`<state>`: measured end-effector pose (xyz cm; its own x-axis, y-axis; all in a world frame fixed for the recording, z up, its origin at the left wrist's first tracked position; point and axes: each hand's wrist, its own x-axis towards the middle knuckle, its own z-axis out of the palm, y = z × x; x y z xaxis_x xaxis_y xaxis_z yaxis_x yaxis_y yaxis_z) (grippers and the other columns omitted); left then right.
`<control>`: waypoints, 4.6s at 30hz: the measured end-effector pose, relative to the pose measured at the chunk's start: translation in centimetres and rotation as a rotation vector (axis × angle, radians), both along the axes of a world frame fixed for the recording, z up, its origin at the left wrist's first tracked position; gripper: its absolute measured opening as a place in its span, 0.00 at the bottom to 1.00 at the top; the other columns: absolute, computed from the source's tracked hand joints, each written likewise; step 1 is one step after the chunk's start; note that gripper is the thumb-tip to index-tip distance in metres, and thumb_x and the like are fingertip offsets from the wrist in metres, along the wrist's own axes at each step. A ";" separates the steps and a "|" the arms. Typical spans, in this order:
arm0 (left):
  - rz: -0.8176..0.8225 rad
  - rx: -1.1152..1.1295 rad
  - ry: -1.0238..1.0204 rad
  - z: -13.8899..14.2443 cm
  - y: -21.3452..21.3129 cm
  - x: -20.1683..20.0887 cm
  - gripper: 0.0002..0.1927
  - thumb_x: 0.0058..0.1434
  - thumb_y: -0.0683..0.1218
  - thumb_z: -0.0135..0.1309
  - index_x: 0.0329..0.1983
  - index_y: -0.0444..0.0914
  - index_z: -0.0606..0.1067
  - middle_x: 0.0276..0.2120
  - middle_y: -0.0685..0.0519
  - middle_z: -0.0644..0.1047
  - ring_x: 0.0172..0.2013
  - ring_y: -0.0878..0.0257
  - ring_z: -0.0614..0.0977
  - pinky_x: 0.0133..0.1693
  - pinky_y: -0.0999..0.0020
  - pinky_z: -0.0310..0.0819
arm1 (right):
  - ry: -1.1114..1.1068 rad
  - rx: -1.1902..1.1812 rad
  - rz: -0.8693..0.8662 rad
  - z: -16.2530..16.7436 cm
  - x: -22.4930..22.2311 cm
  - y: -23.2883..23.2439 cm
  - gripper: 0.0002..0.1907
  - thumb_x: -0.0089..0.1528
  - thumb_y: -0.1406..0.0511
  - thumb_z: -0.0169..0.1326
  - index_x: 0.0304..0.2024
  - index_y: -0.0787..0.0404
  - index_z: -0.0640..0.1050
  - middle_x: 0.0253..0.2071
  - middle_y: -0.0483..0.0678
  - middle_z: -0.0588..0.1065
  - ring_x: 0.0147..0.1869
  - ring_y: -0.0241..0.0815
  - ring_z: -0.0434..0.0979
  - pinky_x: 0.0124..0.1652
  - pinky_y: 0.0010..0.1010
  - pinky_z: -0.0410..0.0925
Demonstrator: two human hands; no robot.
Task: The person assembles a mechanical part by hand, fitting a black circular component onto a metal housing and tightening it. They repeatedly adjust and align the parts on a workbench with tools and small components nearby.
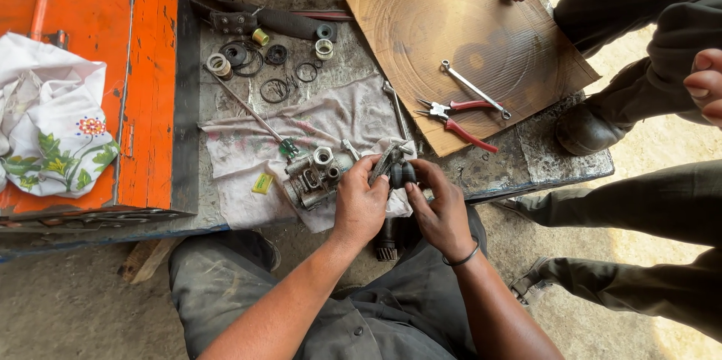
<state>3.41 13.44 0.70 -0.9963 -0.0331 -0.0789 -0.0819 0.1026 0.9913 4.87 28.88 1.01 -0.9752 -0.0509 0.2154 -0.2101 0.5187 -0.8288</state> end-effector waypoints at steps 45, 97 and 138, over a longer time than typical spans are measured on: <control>0.026 0.566 -0.380 -1.1 -0.5 -0.6 0.17 0.61 0.39 0.52 0.52 0.28 0.68 0.36 0.48 0.77 0.34 0.66 0.81 0.35 0.71 0.76 | 0.193 0.046 0.126 -0.9 2.0 -0.4 0.22 0.56 0.69 0.66 0.51 0.63 0.75 0.63 0.59 0.69 0.64 0.56 0.74 0.58 0.39 0.71; -0.006 0.538 0.004 -0.7 -0.2 0.7 0.24 0.52 0.31 0.45 0.54 0.30 0.65 0.44 0.49 0.72 0.43 0.65 0.75 0.50 0.65 0.74 | 0.308 -0.001 -0.022 -2.3 1.7 -1.8 0.11 0.60 0.72 0.63 0.45 0.67 0.78 0.53 0.55 0.74 0.50 0.50 0.76 0.48 0.37 0.71; -0.070 0.053 0.279 -1.0 -2.4 4.2 0.21 0.61 0.33 0.48 0.59 0.31 0.68 0.47 0.48 0.76 0.48 0.63 0.78 0.54 0.68 0.74 | -0.171 -0.103 -0.061 1.3 2.6 -1.8 0.14 0.56 0.69 0.60 0.44 0.66 0.76 0.31 0.49 0.79 0.30 0.34 0.80 0.32 0.26 0.72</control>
